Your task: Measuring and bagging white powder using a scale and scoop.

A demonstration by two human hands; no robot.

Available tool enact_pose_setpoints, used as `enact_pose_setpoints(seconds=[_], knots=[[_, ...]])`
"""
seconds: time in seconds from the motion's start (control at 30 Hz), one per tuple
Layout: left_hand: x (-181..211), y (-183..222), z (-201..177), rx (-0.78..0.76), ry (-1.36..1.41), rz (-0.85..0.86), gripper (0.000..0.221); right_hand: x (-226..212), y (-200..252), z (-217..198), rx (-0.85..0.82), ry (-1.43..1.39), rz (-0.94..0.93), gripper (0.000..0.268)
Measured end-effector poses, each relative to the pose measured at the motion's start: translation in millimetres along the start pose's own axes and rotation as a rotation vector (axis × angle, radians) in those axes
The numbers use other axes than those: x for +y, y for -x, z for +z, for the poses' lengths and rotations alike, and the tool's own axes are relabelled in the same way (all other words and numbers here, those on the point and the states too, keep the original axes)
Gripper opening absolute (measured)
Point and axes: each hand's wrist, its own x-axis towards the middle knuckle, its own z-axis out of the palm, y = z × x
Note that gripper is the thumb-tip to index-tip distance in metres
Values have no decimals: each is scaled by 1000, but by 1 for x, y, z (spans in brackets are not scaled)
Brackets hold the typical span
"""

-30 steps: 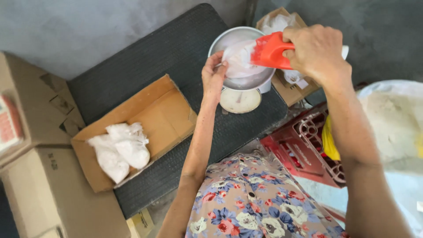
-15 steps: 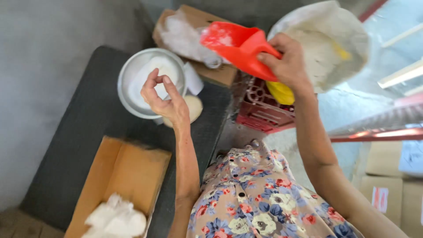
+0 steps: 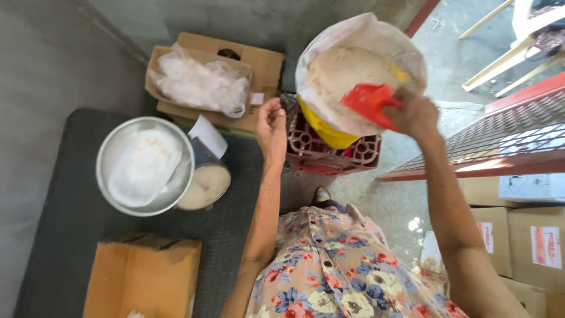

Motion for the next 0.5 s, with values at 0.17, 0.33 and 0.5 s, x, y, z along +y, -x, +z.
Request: enact_pose_setpoints(seconds=[0.17,0.33,0.5], knots=[[-20,6,42,-72,-34,-120,26,-11,-3,21,75,-23,-144,34],[-63,-9,49,-66,-91,-131,24,-27,-27,39,130,59,-233,32],[-154,-62,30,28,-32,-154,22,-50,-47,65,76,23,-215,27]])
